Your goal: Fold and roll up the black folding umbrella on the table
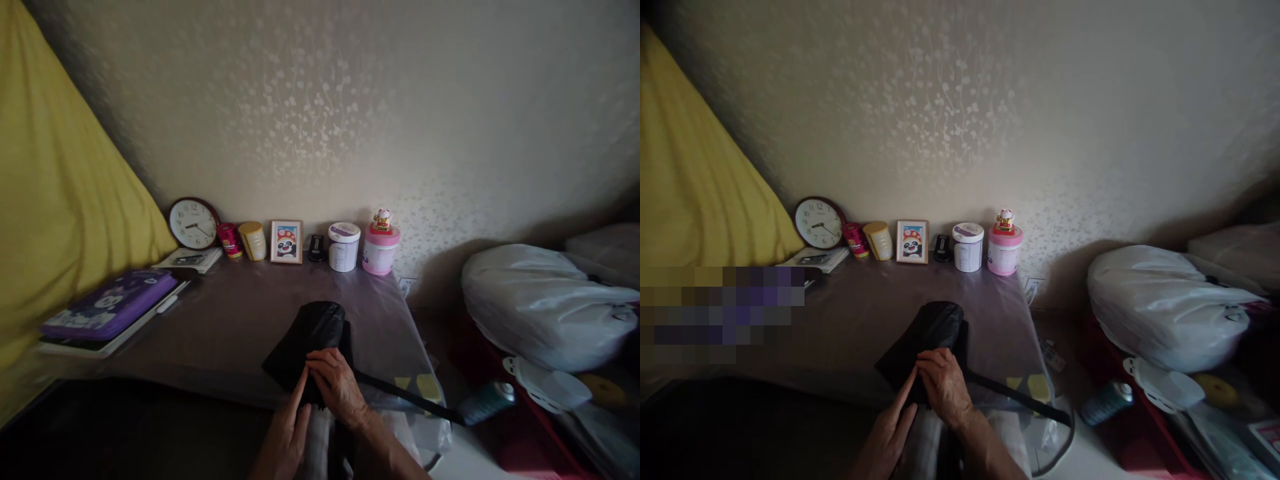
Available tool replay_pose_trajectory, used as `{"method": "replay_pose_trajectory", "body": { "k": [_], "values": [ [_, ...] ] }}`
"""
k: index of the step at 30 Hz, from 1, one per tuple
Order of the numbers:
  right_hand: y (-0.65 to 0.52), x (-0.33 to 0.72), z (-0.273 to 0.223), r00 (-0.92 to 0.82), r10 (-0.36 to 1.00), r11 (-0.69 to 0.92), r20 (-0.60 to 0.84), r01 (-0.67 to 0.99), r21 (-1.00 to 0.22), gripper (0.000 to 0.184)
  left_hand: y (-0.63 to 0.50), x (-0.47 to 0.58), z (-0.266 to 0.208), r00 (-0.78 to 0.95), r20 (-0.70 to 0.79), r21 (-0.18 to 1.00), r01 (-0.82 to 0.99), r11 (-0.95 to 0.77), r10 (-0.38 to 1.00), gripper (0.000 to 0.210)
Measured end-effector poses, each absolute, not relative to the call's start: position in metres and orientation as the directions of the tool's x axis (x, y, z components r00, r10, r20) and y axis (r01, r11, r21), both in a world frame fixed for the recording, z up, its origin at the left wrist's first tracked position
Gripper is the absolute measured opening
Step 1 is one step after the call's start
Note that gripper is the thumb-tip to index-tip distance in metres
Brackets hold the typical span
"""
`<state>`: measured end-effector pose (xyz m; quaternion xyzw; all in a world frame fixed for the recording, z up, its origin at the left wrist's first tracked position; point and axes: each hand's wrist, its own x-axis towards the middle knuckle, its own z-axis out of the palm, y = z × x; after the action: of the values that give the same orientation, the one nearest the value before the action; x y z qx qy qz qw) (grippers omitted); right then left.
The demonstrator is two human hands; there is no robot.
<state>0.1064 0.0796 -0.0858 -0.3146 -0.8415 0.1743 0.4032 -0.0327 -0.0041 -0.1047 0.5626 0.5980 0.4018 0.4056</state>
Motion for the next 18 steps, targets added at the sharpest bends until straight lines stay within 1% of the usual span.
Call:
{"method": "replay_pose_trajectory", "body": {
  "k": [2, 6, 9, 13, 15, 18],
  "values": [
    [0.081, 0.112, -0.089, -0.437, 0.681, 0.732, 0.588, 0.373, -0.57, 0.025, -0.003, -0.033, -0.108, -0.042, -0.029, 0.939, 0.34, 0.041, 0.999, 0.055],
    [0.096, 0.121, -0.1, -0.336, 0.715, 0.694, 0.613, 0.45, -0.562, 0.027, -0.003, -0.034, -0.115, -0.047, -0.005, 0.94, 0.339, 0.02, 0.999, 0.055],
    [0.12, 0.123, -0.107, -0.325, 0.714, 0.687, 0.62, 0.494, -0.533, 0.029, -0.003, -0.036, -0.119, -0.036, 0.015, 0.937, 0.349, -0.001, 0.999, 0.055],
    [0.163, 0.125, -0.111, -0.307, 0.722, 0.668, 0.62, 0.544, -0.508, 0.03, -0.002, -0.038, -0.122, 0.02, 0.005, 0.933, 0.359, -0.012, 1.0, 0.055],
    [0.18, 0.129, -0.108, -0.292, 0.744, 0.64, 0.601, 0.57, -0.516, 0.032, -0.002, -0.038, -0.12, 0.029, -0.004, 0.935, 0.354, -0.007, 1.0, 0.055],
    [0.186, 0.135, -0.102, -0.202, 0.775, 0.581, 0.598, 0.598, -0.551, 0.032, -0.002, -0.037, -0.119, 0.027, -0.027, 0.942, 0.336, 0.017, 0.999, 0.054]
  ]
}}
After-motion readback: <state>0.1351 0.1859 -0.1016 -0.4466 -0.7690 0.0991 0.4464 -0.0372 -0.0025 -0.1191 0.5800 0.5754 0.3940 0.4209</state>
